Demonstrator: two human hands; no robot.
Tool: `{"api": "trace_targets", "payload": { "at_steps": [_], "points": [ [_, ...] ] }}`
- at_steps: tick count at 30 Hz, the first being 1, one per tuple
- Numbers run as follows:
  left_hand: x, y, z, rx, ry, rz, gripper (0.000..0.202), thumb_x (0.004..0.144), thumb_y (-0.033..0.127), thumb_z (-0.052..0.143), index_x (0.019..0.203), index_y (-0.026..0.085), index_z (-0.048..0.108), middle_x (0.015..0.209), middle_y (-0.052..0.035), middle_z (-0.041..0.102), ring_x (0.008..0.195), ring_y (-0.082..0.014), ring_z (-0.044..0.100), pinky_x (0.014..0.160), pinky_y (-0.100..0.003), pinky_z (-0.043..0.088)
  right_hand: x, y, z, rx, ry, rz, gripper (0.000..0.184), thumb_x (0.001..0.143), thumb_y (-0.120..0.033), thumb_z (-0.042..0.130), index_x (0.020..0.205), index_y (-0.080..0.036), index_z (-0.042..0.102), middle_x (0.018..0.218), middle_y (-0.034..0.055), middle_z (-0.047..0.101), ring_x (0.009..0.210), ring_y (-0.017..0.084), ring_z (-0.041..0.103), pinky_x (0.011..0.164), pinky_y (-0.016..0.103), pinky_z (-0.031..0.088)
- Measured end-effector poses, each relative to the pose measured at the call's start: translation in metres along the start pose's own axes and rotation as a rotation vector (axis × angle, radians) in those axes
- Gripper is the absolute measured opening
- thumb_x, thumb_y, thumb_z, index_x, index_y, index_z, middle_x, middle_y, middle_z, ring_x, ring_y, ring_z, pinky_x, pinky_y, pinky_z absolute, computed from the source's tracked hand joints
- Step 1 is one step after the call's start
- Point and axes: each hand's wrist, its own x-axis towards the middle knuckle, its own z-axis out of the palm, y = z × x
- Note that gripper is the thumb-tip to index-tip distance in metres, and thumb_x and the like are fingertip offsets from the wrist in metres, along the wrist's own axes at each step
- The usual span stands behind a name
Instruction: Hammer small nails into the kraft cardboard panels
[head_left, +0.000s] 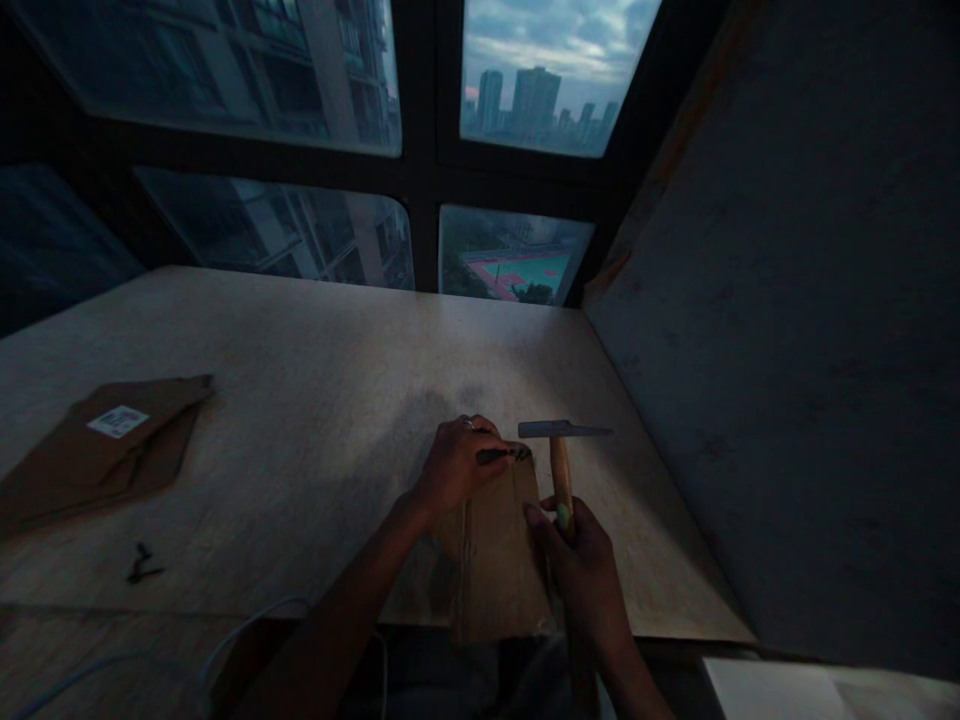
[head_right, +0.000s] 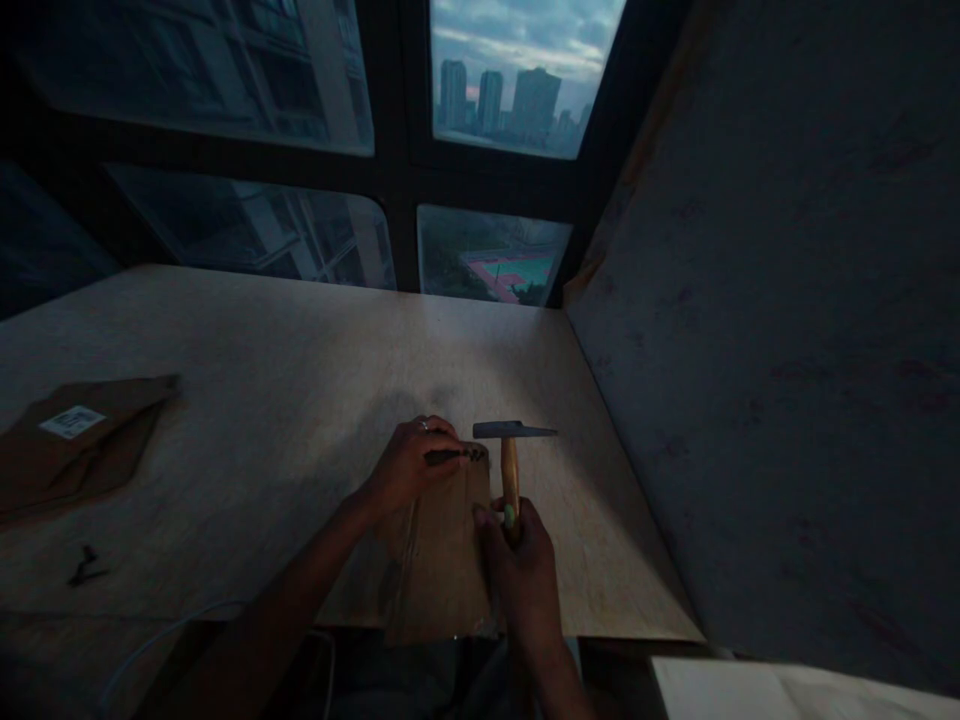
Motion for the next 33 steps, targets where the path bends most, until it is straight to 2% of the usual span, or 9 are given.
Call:
{"api": "trace_targets", "payload": {
  "at_steps": [12,19,25,29,33],
  "points": [
    [0.001,0.002,-0.002,-0.039,0.006,-0.022,0.01,0.081,0.028,0.074,0.09,0.025,0.077,0.096,-0.0027,0.072,0.089,-0.0183,0.064,0.085,-0.034,0.049,-0.001,-0.004,-0.002,-0.003,-0.012,-0.015,0.039,0.077,-0.058,0.065,0.084,-0.02,0.059,0.066,-0.0018,0.056,0.063,0.018,0.054,0.054,0.027,0.041],
    [-0.001,0.0,-0.005,-0.117,-0.037,-0.047,0.015,0.08,0.028,0.075,0.094,0.024,0.075,0.099,-0.0037,0.07,0.096,-0.0194,0.062,0.09,-0.035,0.049,0.001,-0.001,-0.002,0.005,-0.022,-0.046,0.036,0.079,-0.056,0.065,0.086,-0.021,0.059,0.068,-0.0008,0.06,0.063,0.019,0.056,0.054,0.027,0.041],
    [-0.001,0.007,-0.019,-0.02,-0.182,-0.014,0.031,0.084,0.033,0.07,0.113,0.021,0.068,0.11,-0.0071,0.068,0.103,-0.0218,0.061,0.092,-0.037,0.048,0.002,0.001,-0.001,0.042,-0.033,-0.047,0.036,0.078,-0.055,0.066,0.086,-0.021,0.059,0.068,-0.0018,0.058,0.065,0.019,0.056,0.055,0.027,0.043],
    [-0.003,0.014,-0.025,0.079,-0.228,-0.059,0.046,0.085,0.036,0.068,0.126,0.018,0.06,0.119,-0.01,0.067,0.104,-0.0239,0.064,0.093,-0.038,0.049,0.002,-0.001,0.001,0.048,-0.035,-0.048,0.038,0.077,-0.056,0.066,0.086,-0.02,0.059,0.066,-0.0026,0.057,0.063,0.019,0.055,0.055,0.027,0.042],
    [-0.005,0.016,-0.028,0.164,-0.25,-0.041,0.051,0.086,0.038,0.065,0.132,0.018,0.055,0.125,-0.0112,0.066,0.111,-0.0267,0.064,0.096,-0.04,0.049,0.001,-0.001,0.002,0.076,-0.054,-0.056,0.039,0.078,-0.057,0.065,0.087,-0.02,0.058,0.068,-0.0016,0.058,0.064,0.019,0.054,0.056,0.028,0.043]
  ]
}}
